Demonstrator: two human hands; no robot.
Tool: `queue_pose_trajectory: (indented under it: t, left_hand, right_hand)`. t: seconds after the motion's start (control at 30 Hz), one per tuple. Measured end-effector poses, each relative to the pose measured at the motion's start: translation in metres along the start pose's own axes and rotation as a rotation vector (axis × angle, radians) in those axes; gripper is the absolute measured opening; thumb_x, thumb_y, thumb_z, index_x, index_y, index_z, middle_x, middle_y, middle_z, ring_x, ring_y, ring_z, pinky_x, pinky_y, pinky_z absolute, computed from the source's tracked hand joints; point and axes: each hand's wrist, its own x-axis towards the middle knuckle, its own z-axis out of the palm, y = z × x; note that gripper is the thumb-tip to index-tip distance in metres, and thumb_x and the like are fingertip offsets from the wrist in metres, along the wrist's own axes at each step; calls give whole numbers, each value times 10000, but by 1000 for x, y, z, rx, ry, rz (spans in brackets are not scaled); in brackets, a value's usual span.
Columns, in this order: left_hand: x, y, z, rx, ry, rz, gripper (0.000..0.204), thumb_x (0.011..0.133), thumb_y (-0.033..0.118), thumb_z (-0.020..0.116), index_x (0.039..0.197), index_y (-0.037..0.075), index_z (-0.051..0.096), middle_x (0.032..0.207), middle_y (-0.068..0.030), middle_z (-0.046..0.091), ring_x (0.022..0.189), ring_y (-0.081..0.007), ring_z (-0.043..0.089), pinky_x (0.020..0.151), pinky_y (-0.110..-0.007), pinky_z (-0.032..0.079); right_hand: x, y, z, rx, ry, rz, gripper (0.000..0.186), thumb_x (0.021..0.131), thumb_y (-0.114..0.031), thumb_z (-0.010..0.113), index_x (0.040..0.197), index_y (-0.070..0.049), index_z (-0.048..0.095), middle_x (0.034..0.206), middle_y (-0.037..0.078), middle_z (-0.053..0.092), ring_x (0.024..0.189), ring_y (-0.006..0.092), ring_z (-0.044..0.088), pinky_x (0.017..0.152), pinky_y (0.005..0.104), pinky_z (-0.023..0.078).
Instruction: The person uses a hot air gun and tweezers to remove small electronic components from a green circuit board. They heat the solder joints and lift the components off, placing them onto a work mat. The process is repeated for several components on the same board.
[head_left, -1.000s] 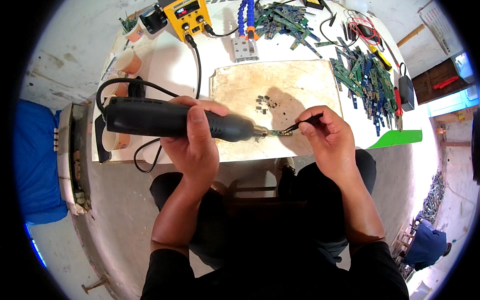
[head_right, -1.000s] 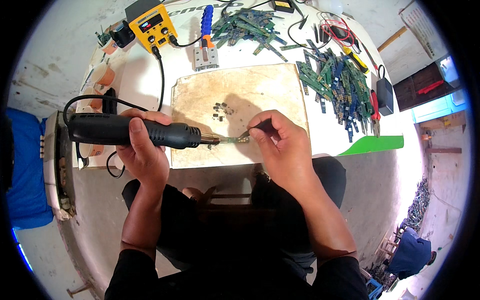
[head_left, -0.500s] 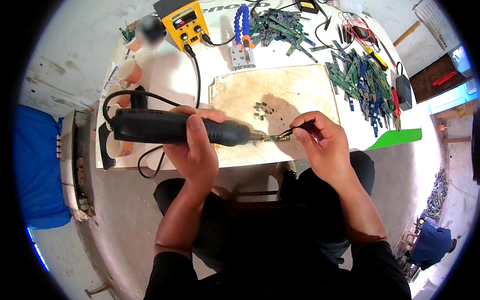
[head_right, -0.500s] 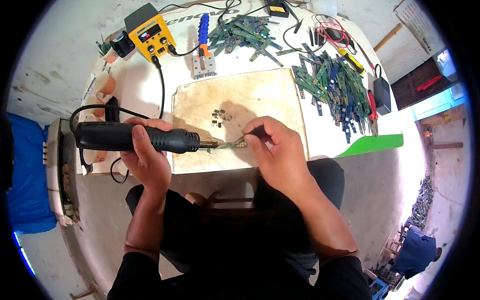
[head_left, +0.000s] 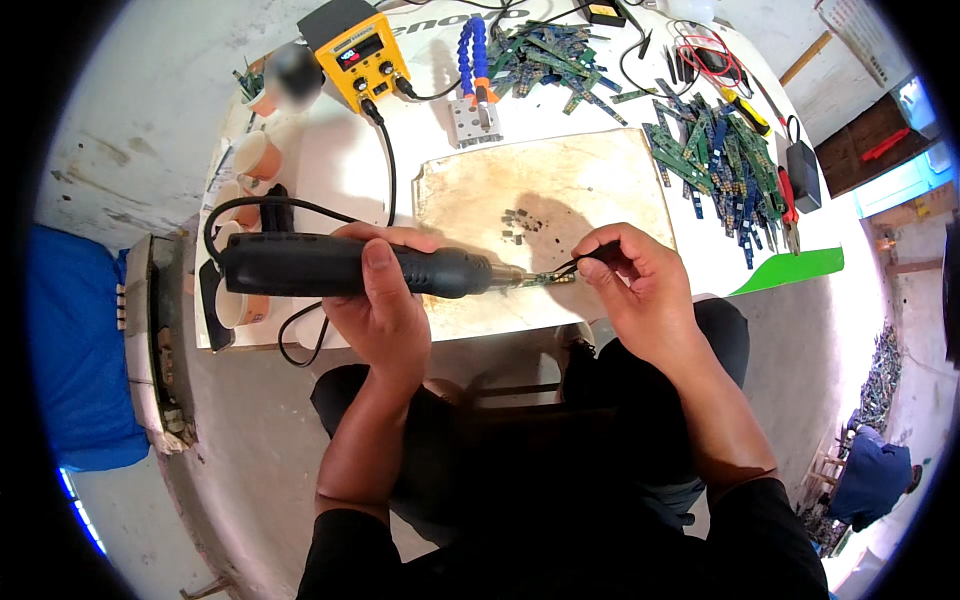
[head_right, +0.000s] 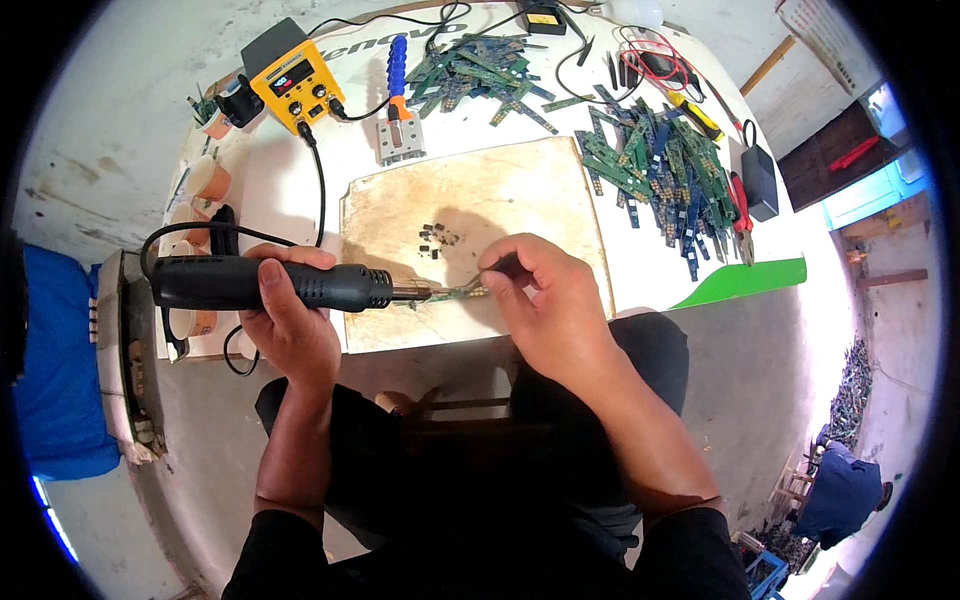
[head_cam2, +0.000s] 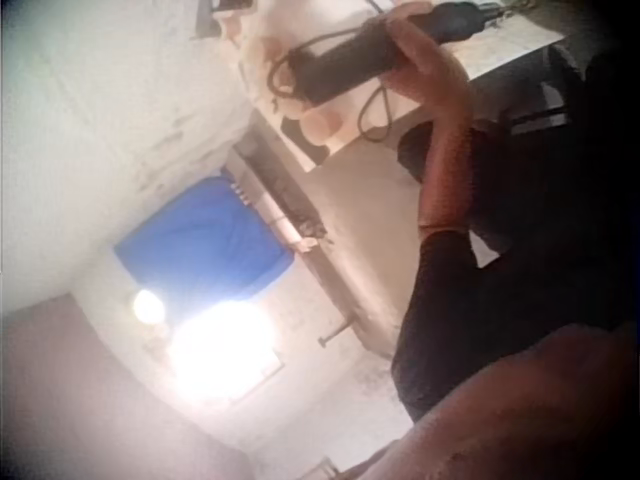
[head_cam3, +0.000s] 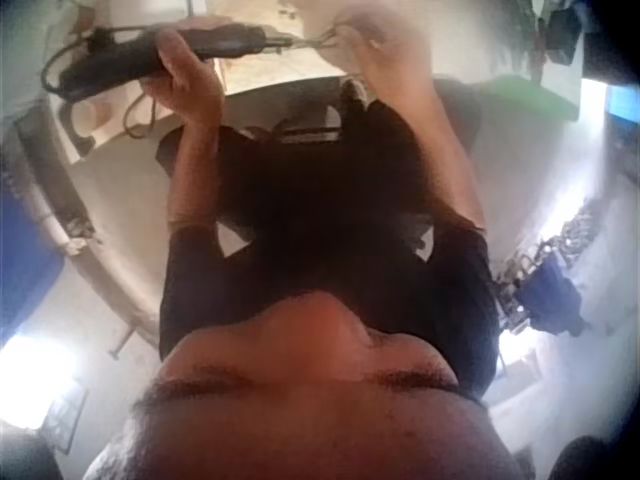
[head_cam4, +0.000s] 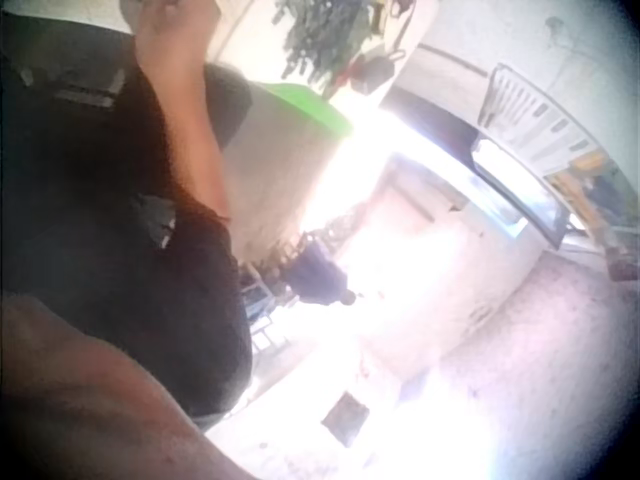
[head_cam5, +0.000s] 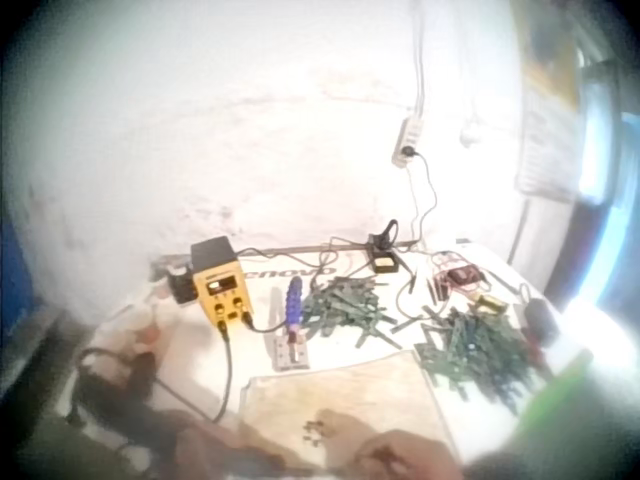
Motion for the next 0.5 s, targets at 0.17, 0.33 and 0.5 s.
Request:
queue_pose_trajectory:
  t: [0.17, 0.33, 0.5]
  left_hand:
    - [0, 2, -2, 11, -6, -27, 279, 1040, 326, 525, 1083, 52, 490, 811, -120, 686, 735, -127, 623, 669, -225, 499]
    - [1, 2, -2, 1, -5, -18, 272, 1041, 322, 525, 1079, 55, 492, 808, -120, 687, 734, -128, 626, 669, -224, 499]
    - [1, 0, -4, 41, 2, -13, 260, 1043, 310, 521, 1075, 53, 495, 814, -125, 689, 739, -132, 628, 674, -233, 505]
  right_hand:
    - [0, -4, -1, -23, -53, 73, 117, 939, 51, 630, 1048, 13, 614, 977, 31, 654, 919, 82, 621, 854, 237, 506]
    - [0, -5, -1, -35, -53, 72, 110, 940, 45, 630, 1045, 11, 620, 971, 29, 662, 910, 80, 624, 846, 236, 507]
    - [1, -1, 2, -21, -1, 45, 96, 923, 27, 648, 1016, 6, 635, 887, 71, 677, 828, 113, 650, 769, 257, 522]
